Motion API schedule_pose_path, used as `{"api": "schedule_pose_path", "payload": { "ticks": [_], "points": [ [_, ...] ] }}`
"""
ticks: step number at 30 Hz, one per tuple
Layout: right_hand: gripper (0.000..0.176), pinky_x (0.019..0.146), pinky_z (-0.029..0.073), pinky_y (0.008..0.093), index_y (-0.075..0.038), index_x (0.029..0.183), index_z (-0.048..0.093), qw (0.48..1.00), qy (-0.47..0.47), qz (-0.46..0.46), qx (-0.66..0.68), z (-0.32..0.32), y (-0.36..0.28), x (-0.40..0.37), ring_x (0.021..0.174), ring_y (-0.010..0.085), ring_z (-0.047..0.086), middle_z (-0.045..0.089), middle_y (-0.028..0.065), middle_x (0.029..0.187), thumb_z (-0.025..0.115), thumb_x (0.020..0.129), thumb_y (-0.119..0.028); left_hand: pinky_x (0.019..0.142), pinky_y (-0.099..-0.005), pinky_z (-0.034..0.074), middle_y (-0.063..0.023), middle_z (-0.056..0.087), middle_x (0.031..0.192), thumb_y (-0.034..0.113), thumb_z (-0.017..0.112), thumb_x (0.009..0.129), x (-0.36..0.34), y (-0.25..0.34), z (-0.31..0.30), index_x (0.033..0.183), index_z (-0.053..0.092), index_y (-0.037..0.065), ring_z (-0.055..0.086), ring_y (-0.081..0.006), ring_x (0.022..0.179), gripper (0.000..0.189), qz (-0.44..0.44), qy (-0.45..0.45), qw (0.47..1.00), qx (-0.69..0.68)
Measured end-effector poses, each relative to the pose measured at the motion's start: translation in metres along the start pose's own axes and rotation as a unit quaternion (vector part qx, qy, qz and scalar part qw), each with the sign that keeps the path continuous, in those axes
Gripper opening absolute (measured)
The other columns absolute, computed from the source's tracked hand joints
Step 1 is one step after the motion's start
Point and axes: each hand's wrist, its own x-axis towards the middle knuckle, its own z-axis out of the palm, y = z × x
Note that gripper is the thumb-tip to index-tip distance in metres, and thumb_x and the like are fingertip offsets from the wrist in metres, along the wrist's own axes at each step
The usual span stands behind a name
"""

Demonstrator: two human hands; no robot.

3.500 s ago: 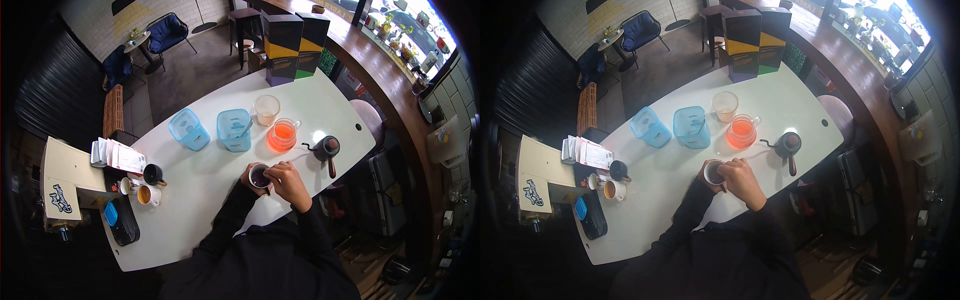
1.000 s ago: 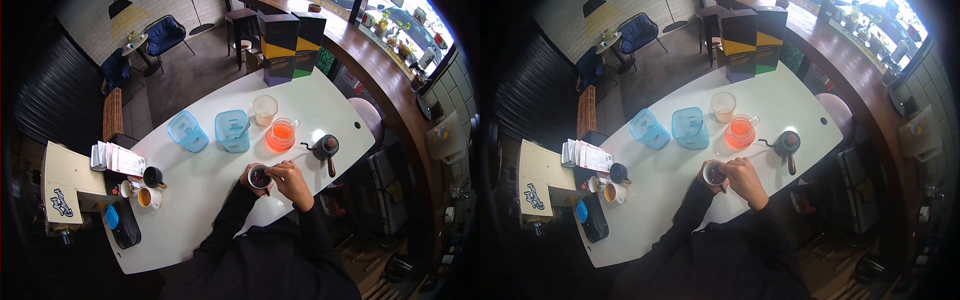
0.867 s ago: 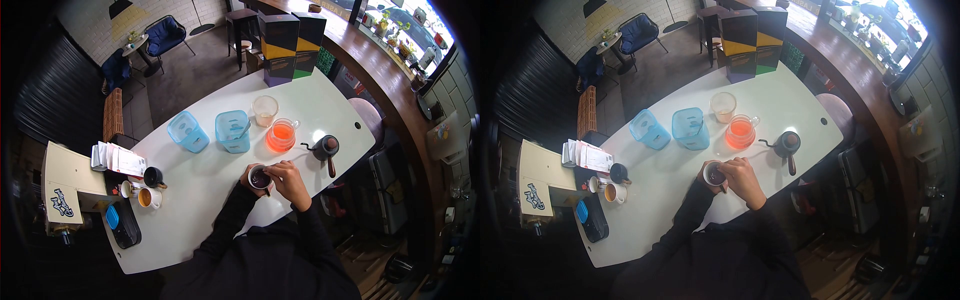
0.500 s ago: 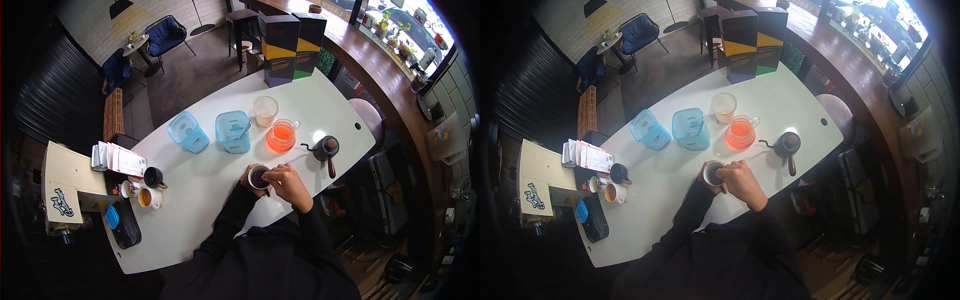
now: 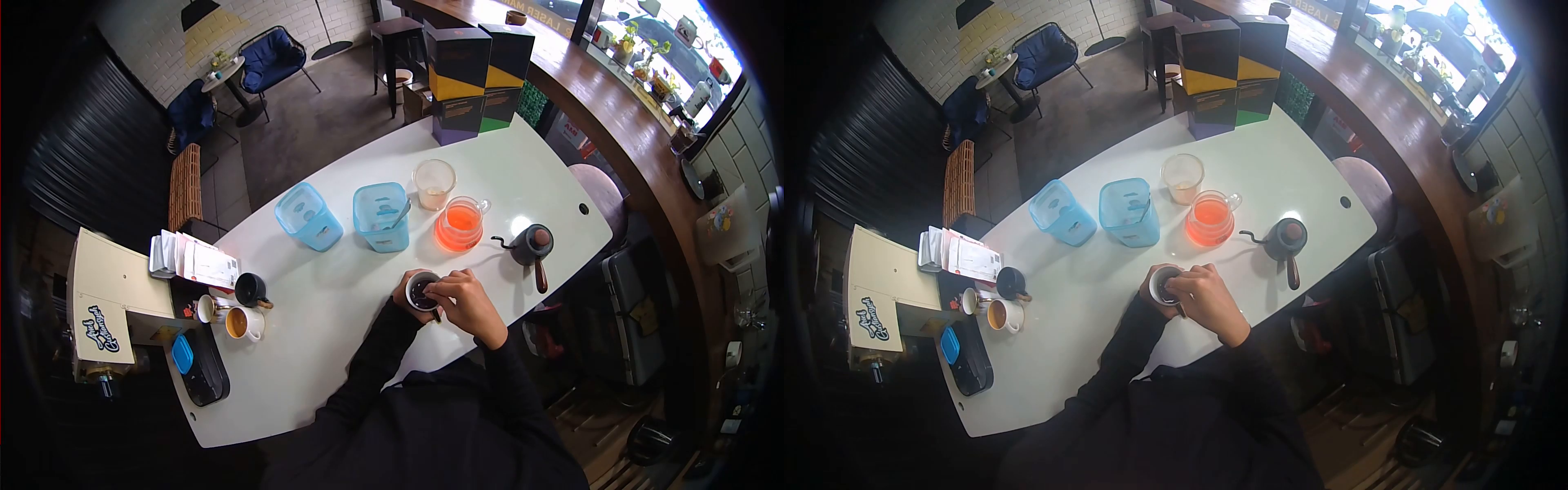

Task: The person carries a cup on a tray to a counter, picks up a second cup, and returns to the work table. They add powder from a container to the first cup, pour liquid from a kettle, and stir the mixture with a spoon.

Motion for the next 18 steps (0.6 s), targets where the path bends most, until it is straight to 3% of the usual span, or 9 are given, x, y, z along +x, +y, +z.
{"api": "schedule_pose_path", "payload": {
  "ticks": [3,10,12,18],
  "points": [
    [0.011,0.078,0.043,0.0356,-0.005,0.089,0.072,1.0,-0.014,0.004,-0.005,-0.005,-0.002,0.0,0.074,0.0249,0.061,0.068,0.0091,0.077,0.068,0.078,-0.006,0.081,-0.0297,0.052,-0.008,0.061,0.105,0.019,0.087,0.059,-0.001,0.001,0.001,0.118,0.048,0.002,0.062,-0.0149,0.092,0.073,-0.033,0.003,0.998,-0.046],
    [0.011,0.079,0.043,0.0362,-0.004,0.089,0.072,0.997,0.076,0.005,-0.024,0.0,0.004,0.001,0.075,0.024,0.061,0.069,0.0092,0.079,0.069,0.078,-0.005,0.081,-0.0299,0.052,-0.0082,0.061,0.104,0.016,0.087,0.059,0.0,0.002,0.002,0.118,0.047,0.003,0.062,-0.0147,0.092,0.073,-0.003,0.022,1.0,0.003],
    [0.011,0.079,0.043,0.0364,-0.004,0.089,0.072,0.997,0.082,0.0,-0.015,0.004,0.003,0.002,0.075,0.0238,0.061,0.069,0.0091,0.079,0.069,0.078,-0.005,0.081,-0.031,0.053,-0.0102,0.061,0.103,0.018,0.086,0.056,-0.002,0.0,0.002,0.113,0.049,0.003,0.064,-0.0203,0.092,0.069,-0.06,0.013,0.998,-0.022],
    [0.012,0.079,0.042,0.0367,-0.005,0.089,0.072,1.0,0.011,0.0,0.003,0.0,-0.004,-0.001,0.075,0.0241,0.06,0.069,0.009,0.079,0.068,0.078,-0.005,0.081,-0.0308,0.053,-0.0101,0.062,0.101,0.016,0.086,0.056,0.003,0.007,0.001,0.114,0.048,0.003,0.064,-0.0199,0.091,0.07,-0.012,0.014,1.0,-0.002]
  ]
}}
